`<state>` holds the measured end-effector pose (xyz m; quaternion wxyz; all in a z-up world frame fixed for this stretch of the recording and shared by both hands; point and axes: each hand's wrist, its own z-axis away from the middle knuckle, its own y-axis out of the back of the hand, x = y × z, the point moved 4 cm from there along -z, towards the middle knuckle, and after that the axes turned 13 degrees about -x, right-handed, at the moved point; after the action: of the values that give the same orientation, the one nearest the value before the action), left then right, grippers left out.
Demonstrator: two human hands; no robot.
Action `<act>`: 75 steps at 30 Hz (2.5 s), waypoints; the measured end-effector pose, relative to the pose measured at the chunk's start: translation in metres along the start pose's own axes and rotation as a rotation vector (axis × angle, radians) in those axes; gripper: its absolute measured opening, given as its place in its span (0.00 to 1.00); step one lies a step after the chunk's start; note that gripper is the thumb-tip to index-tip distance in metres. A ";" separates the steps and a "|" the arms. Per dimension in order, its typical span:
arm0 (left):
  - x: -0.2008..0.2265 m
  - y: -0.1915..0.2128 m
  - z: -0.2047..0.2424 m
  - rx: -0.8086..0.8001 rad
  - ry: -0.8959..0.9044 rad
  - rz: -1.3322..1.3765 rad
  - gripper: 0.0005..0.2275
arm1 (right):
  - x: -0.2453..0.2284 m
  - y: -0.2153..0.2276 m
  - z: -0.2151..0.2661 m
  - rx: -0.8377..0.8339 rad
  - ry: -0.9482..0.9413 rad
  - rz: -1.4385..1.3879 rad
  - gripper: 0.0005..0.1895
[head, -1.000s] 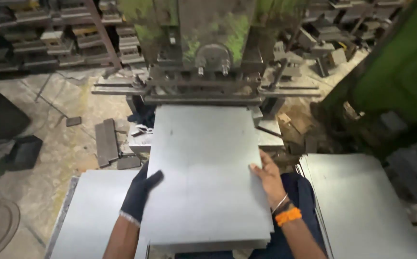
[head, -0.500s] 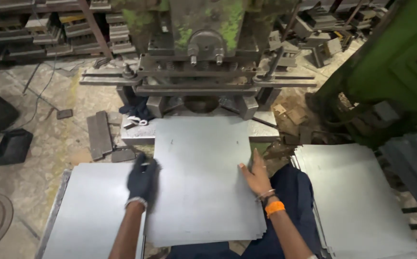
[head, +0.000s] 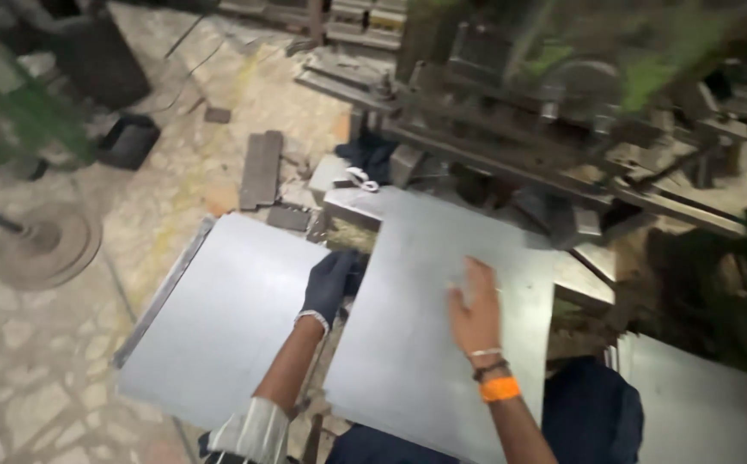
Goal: The person stamps metal sheets using a heavy industrial press machine.
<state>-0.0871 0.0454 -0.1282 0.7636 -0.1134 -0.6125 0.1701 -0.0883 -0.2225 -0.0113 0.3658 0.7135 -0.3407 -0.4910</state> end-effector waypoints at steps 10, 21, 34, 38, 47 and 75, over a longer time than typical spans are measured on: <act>0.059 0.149 0.002 0.706 -0.408 -1.384 0.20 | -0.095 -0.274 -0.040 -0.681 -0.599 -1.512 0.25; 0.027 0.233 0.046 0.890 0.256 -1.908 0.37 | -0.080 -0.389 0.028 -0.502 -1.268 -1.130 0.35; 0.016 0.203 0.072 0.724 0.210 -1.671 0.39 | -0.095 -0.438 0.021 -0.429 -1.433 -0.623 0.63; 0.024 0.197 0.071 0.616 0.312 -1.729 0.42 | -0.071 -0.419 0.033 -0.326 -1.399 -0.497 0.56; 0.043 0.222 0.068 0.423 0.466 -1.507 0.40 | -0.121 -0.355 0.045 -0.435 -1.207 -0.599 0.27; 0.112 -0.027 0.051 -0.273 0.138 -0.065 0.16 | 0.065 0.099 0.006 -0.231 -0.292 -1.450 0.30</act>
<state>-0.1124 0.0634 -0.0056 0.7864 -0.2079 -0.5793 0.0521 -0.0875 -0.3281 0.0429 -0.0260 0.6438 0.2236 -0.7314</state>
